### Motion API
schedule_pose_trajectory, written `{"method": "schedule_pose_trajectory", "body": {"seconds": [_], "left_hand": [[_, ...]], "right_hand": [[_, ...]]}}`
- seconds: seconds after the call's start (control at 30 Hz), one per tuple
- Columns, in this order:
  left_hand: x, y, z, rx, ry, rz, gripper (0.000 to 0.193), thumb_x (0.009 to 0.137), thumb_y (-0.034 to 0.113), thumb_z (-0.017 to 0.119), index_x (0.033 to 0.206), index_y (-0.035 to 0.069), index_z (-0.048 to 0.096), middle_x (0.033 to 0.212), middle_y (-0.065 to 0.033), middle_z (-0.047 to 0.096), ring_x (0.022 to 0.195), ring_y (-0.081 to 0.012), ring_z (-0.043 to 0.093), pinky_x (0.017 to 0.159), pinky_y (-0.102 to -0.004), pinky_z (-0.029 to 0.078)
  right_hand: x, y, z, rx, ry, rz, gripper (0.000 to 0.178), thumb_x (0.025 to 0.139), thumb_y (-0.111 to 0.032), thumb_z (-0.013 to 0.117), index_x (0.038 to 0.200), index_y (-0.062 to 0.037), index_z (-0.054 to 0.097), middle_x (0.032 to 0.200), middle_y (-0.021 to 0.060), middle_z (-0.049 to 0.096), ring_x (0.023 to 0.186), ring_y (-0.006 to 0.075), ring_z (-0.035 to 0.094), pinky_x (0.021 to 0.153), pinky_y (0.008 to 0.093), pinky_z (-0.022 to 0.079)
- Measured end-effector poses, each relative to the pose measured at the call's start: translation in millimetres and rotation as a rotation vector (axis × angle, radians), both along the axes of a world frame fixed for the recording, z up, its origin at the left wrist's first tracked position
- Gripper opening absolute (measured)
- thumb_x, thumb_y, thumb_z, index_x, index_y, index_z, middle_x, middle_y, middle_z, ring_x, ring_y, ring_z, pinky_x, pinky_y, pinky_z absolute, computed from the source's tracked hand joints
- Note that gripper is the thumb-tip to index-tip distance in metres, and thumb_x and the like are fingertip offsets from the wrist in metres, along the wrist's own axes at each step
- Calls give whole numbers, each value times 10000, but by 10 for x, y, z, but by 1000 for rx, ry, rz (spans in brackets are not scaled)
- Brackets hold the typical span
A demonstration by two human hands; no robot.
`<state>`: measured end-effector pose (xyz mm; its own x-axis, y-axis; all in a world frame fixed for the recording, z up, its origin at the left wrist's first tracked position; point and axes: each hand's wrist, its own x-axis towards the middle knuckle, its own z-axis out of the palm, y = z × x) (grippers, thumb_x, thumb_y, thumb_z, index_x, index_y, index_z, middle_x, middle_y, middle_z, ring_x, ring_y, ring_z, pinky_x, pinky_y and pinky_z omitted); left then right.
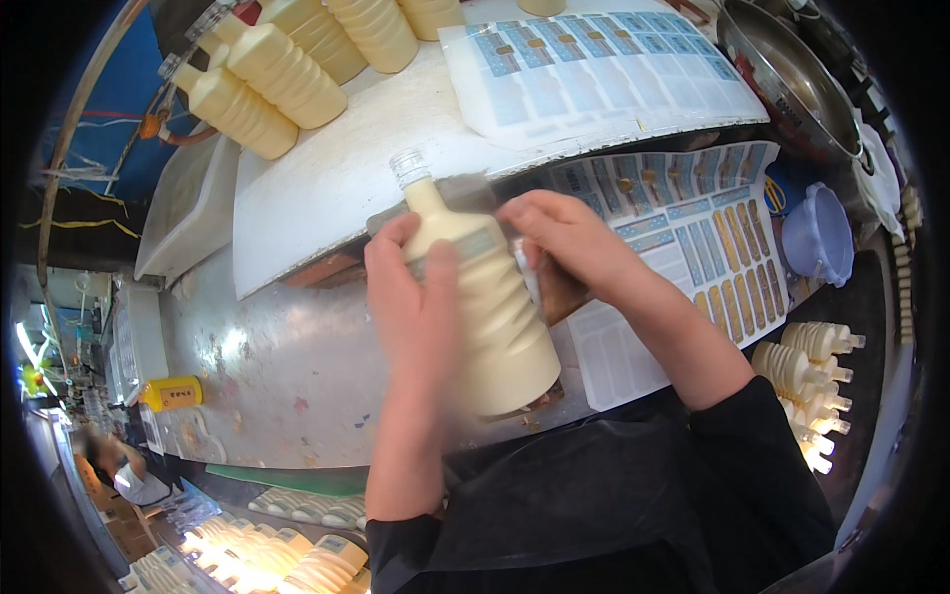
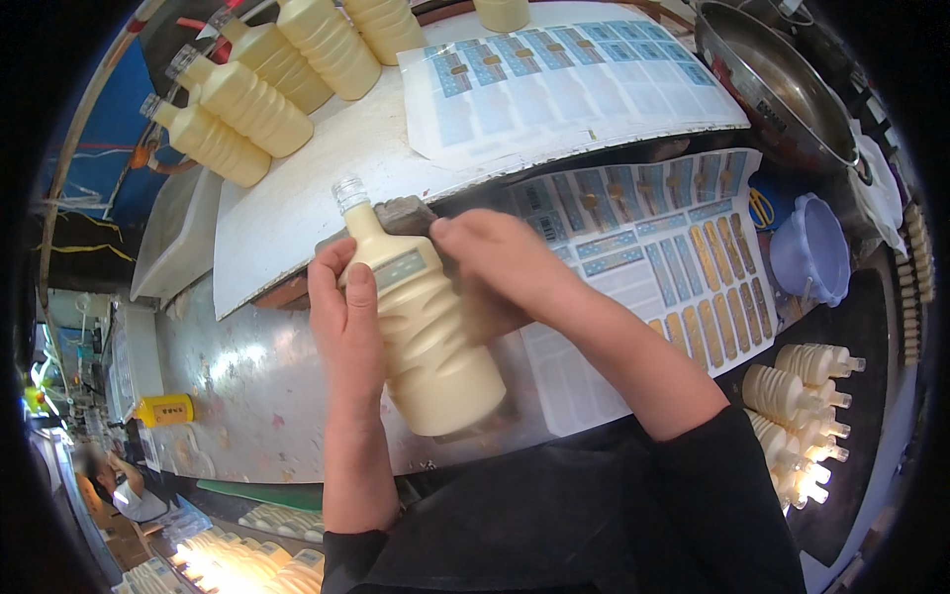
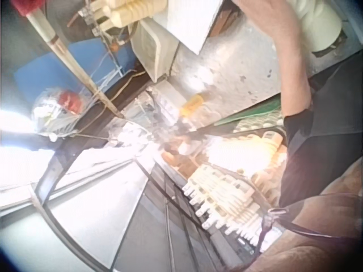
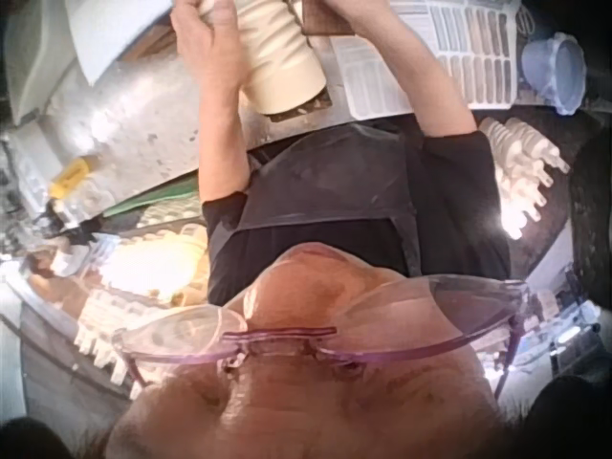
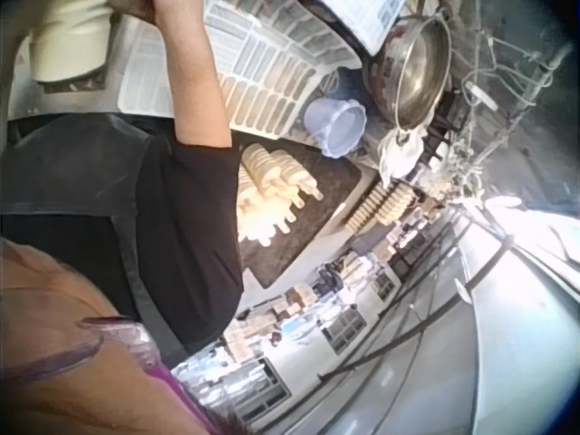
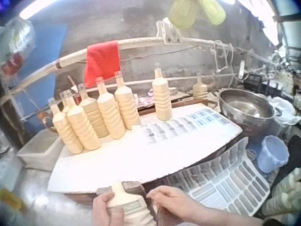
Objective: The person applies adhesive labels to the neck and body of cream-colored plastic bottles using a small scraper tool to smooth them. Finished bottles are placed on a nearby shelf, and new bottles are picked from a stack to continue the process.
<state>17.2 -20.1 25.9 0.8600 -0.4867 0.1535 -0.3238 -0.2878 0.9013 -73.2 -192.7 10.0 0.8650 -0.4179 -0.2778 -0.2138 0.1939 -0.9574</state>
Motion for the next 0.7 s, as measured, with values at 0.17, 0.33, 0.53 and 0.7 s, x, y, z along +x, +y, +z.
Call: {"method": "schedule_pose_trajectory", "body": {"seconds": [0.17,0.33,0.53,0.7], "left_hand": [[-22,-90,14,126,-58,42,617,891,292,749,1334,-44,482,1294,-217,511,1202,-343,543,1043,-423,438],[-46,-96,27,93,-11,52,630,875,286,771,1324,-44,478,1288,-196,513,1199,-315,535,1048,-412,435],[-32,-93,14,19,80,68,648,868,295,788,1324,-45,478,1268,-188,537,1189,-278,540,1046,-393,434],[-33,-112,13,72,25,68,651,865,290,790,1325,-47,475,1267,-193,535,1186,-279,545,1044,-391,438]], "right_hand": [[166,37,-36,-79,47,206,418,1025,-396,623,1045,4,744,882,6,700,800,51,598,701,244,497],[99,50,-74,81,-49,204,421,1022,-390,628,1030,13,746,919,11,710,825,51,603,717,242,504],[213,-29,-31,4,62,249,558,988,-498,646,917,46,751,827,76,726,781,91,638,699,298,516],[176,39,-36,-112,0,232,471,1000,-415,630,985,42,742,830,46,720,791,83,629,707,277,515]]}}
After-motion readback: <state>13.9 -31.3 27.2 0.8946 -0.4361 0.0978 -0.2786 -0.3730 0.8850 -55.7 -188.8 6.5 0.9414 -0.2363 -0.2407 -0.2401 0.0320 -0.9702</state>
